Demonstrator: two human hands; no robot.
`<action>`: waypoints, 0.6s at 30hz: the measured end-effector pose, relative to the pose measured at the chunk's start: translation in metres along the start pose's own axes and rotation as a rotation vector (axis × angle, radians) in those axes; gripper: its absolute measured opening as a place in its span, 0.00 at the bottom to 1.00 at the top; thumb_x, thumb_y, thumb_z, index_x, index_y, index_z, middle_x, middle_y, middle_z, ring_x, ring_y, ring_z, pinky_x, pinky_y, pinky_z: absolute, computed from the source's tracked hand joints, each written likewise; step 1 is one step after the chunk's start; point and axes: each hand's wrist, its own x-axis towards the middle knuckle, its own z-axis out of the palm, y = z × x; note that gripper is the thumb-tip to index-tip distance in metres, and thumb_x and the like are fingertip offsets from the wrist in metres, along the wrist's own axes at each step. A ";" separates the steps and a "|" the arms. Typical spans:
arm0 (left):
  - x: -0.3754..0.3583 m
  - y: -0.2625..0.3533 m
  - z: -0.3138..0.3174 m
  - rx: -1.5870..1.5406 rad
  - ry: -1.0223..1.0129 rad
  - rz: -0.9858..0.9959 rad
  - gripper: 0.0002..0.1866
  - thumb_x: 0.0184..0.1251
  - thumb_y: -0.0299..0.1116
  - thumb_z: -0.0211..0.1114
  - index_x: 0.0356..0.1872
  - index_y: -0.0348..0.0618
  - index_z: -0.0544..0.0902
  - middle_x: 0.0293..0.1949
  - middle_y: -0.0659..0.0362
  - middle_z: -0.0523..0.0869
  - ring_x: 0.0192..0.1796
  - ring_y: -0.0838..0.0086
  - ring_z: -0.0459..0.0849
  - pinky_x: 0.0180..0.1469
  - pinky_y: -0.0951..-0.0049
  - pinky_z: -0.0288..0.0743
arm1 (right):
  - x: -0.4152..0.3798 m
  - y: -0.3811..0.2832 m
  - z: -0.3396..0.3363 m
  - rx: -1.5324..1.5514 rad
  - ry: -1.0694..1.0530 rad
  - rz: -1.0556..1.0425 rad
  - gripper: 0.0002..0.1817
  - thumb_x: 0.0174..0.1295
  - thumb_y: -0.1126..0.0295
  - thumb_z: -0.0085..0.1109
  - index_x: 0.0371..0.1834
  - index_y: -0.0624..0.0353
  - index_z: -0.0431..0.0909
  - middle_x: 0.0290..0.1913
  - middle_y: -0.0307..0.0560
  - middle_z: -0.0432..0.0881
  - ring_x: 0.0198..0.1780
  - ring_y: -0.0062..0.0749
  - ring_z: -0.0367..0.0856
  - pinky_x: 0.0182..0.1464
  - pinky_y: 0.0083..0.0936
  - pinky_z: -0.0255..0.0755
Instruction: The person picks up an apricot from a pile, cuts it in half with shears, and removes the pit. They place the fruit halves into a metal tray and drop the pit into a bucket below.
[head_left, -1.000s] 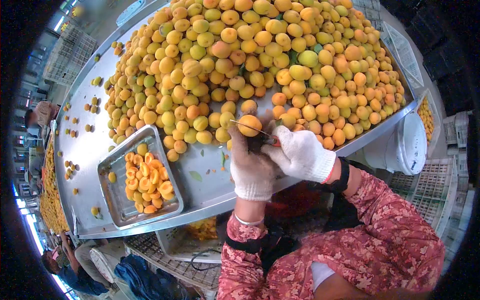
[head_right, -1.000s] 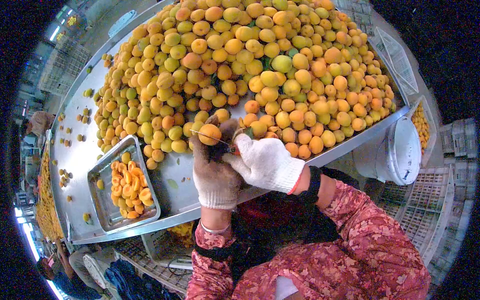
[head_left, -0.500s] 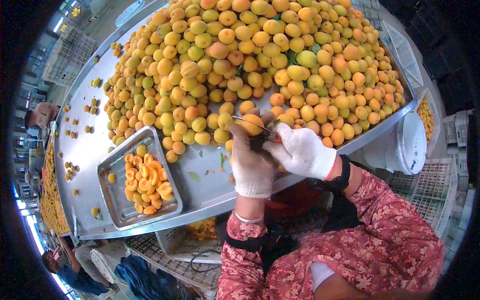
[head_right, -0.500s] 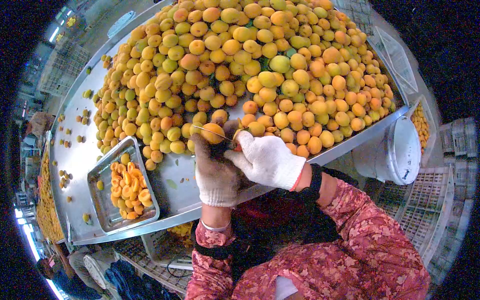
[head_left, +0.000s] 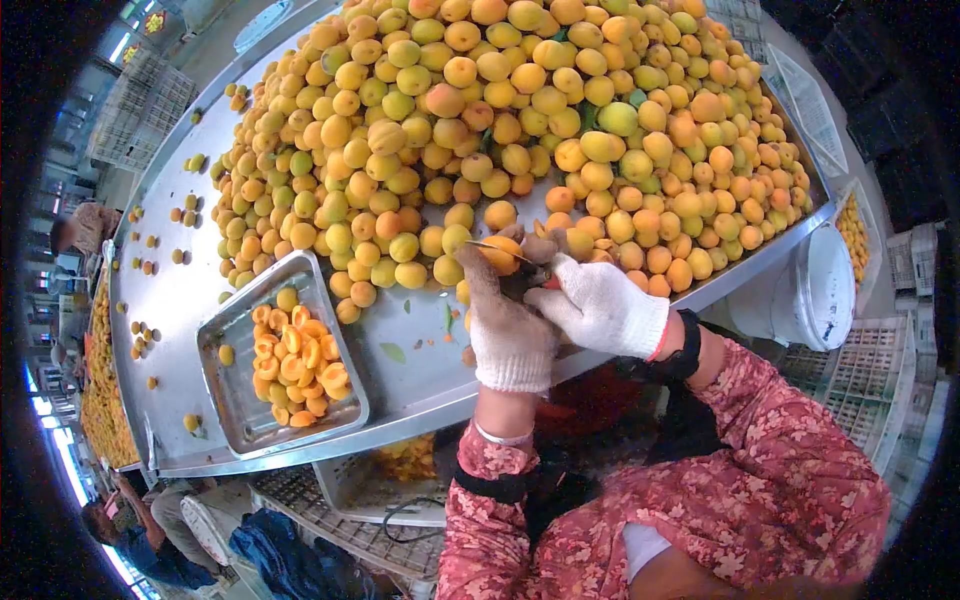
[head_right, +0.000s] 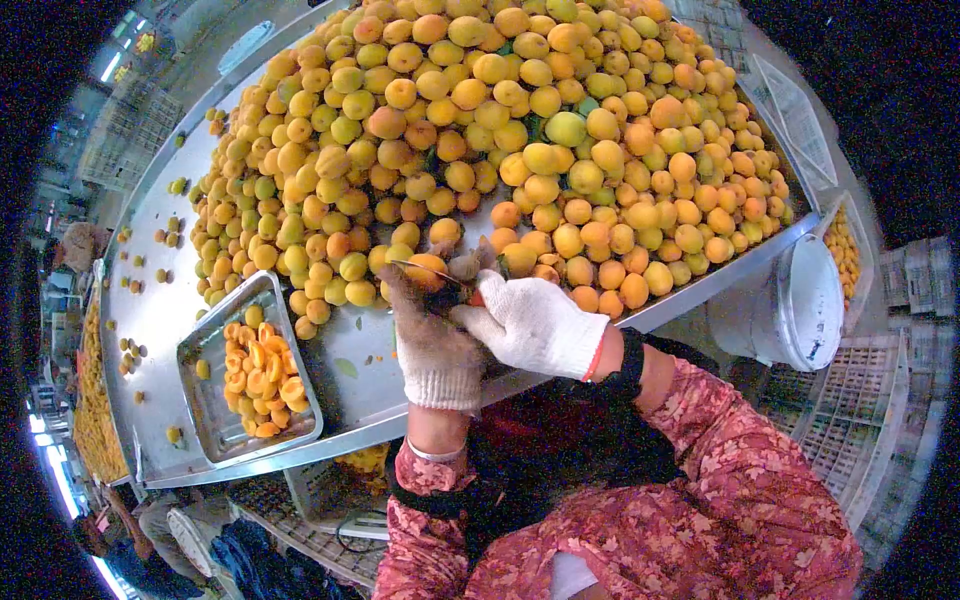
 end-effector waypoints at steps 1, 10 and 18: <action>-0.001 0.002 0.001 0.097 0.036 -0.006 0.33 0.78 0.59 0.43 0.59 0.34 0.71 0.49 0.51 0.83 0.56 0.62 0.81 0.63 0.62 0.73 | 0.000 0.000 0.000 0.054 -0.013 -0.015 0.20 0.68 0.57 0.56 0.41 0.68 0.71 0.25 0.62 0.81 0.31 0.60 0.83 0.30 0.49 0.75; -0.002 0.003 -0.011 0.930 -0.003 0.339 0.12 0.72 0.27 0.50 0.50 0.33 0.76 0.47 0.52 0.82 0.51 0.63 0.82 0.55 0.66 0.77 | 0.002 -0.001 -0.013 0.334 -0.154 -0.002 0.19 0.67 0.64 0.56 0.55 0.66 0.74 0.34 0.62 0.84 0.39 0.53 0.86 0.40 0.36 0.77; -0.001 -0.003 -0.002 0.726 -0.043 0.308 0.16 0.63 0.18 0.56 0.53 0.33 0.77 0.51 0.50 0.79 0.53 0.63 0.81 0.56 0.67 0.77 | 0.000 -0.011 -0.029 0.063 -0.118 0.028 0.17 0.65 0.64 0.60 0.51 0.64 0.76 0.33 0.61 0.84 0.37 0.55 0.85 0.39 0.36 0.77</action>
